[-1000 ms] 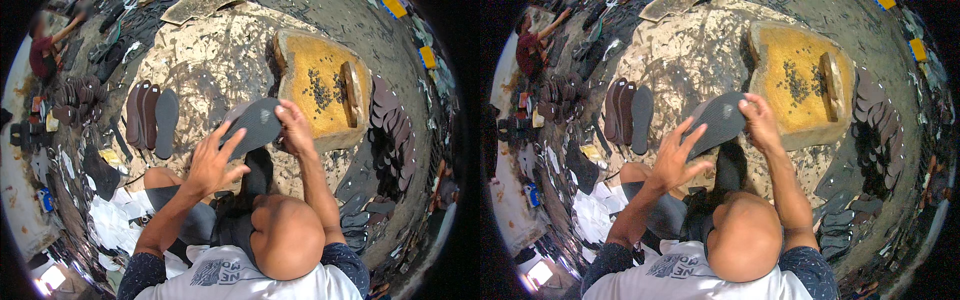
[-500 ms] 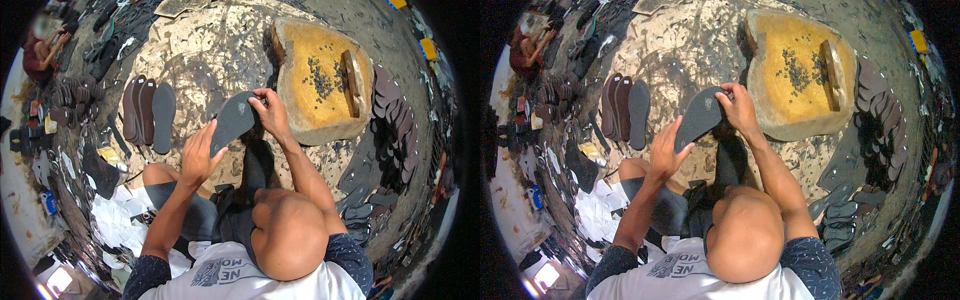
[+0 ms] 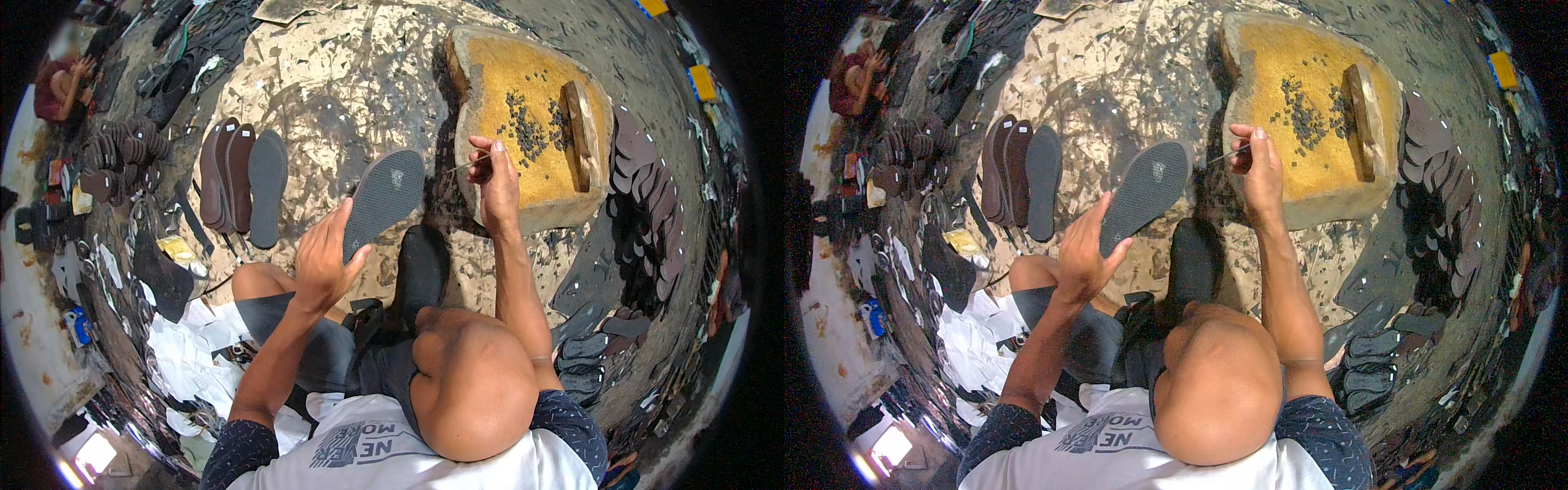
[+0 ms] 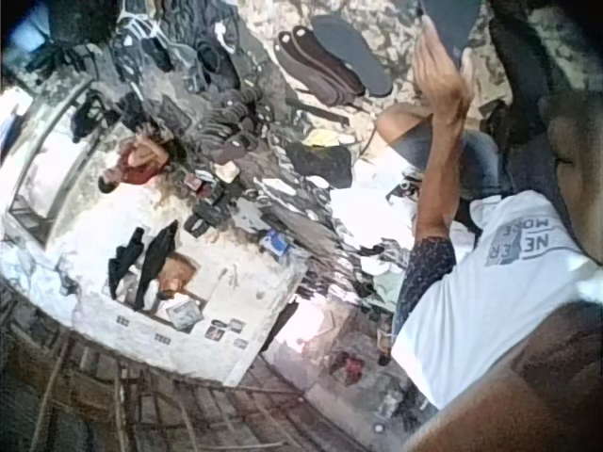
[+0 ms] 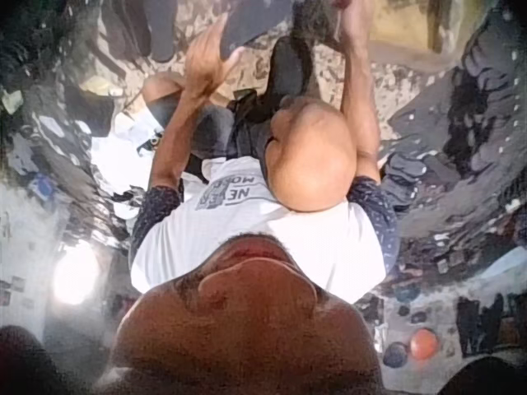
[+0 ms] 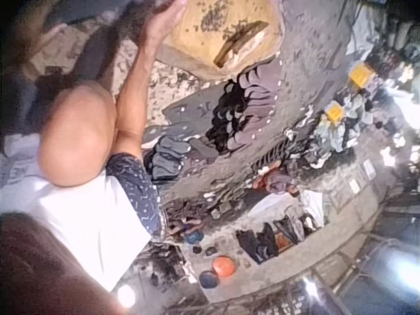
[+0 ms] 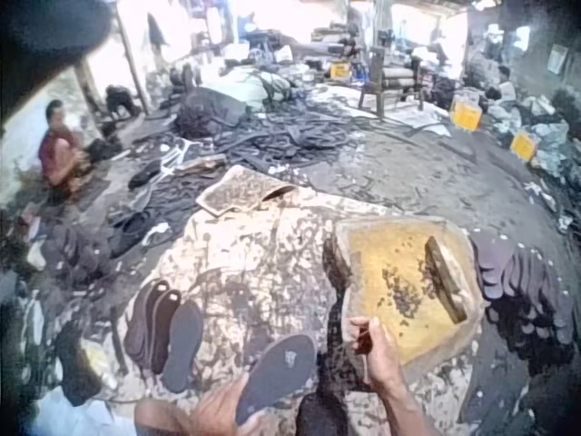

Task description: The person sits on the floor and applies small white labels to the heel area of multiple shoe insoles. They handle insoles one at a time, peel labels from a sheet, and place them on each insole before stacking the labeled pieces.

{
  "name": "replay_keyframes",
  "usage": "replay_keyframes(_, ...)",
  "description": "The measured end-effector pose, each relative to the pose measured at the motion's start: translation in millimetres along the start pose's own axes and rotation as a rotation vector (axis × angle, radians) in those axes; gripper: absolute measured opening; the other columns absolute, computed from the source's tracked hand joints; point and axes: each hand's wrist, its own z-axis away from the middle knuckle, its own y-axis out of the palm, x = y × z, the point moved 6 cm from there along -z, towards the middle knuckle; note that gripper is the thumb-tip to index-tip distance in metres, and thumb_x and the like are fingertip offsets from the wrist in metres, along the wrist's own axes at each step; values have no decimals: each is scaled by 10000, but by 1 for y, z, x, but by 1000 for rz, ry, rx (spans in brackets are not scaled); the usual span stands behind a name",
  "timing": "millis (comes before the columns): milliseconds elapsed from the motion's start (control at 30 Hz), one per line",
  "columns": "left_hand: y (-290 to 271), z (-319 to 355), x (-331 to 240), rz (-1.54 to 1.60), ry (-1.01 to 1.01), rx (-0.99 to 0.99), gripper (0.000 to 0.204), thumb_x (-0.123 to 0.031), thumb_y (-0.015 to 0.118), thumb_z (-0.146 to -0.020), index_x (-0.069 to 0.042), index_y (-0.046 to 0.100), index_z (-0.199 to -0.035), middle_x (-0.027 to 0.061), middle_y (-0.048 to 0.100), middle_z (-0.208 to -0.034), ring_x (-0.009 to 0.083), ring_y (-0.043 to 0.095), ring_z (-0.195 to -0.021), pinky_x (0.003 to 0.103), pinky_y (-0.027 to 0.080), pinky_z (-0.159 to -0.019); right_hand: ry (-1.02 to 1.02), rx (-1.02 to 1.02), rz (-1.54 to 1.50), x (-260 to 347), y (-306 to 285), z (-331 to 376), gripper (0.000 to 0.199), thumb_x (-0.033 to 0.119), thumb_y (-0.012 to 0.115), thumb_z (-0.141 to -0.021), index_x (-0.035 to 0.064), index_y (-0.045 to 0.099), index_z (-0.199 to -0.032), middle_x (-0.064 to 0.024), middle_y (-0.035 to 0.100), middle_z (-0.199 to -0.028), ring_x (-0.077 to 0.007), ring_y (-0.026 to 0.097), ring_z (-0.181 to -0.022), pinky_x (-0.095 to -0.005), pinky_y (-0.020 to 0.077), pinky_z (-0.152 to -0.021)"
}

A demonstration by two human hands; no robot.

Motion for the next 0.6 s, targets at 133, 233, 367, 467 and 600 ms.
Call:
replay_keyframes(133,4,1,6,-19,-32,2,897,-203,856,-823,-20,406,-1577,219,622,-1410,392,623,-1240,471,472,-1068,-31,-21,-127,0,15,5,277,237,536,-1116,6,606,-1253,-76,646,-1071,-158,671,-983,-319,578,-868)
replay_keyframes(233,5,0,9,-41,7,-15,875,-195,845,-823,8,420,-1561,224,637,-1378,385,635,-1223,468,482,-1049,-65,26,-84,7,30,6,152,65,607,-1067,10,590,-1207,-87,665,-1089,-172,700,-1011,-304,590,-876)
replay_keyframes(367,6,-1,13,-33,37,-33,900,-189,850,-813,32,406,-1564,230,655,-1333,381,648,-1194,463,491,-1031,-119,213,156,1,58,7,147,105,602,-1070,20,596,-1189,-91,747,-1007,-167,721,-888,-292,575,-818)
replay_keyframes(467,5,-3,10,-28,39,-27,943,-190,862,-806,36,372,-1580,233,655,-1338,387,652,-1177,462,493,-1027,-139,272,404,-3,66,8,121,86,605,-1073,22,585,-1174,-87,718,-1080,-166,715,-973,-282,572,-898)
replay_keyframes(600,3,-1,15,8,-7,-14,1005,-193,876,-804,25,314,-1608,227,645,-1374,394,645,-1206,470,490,-1041,-263,316,659,9,89,22,119,103,596,-1078,18,590,-1161,-87,759,-1047,-142,721,-978,-301,563,-872)
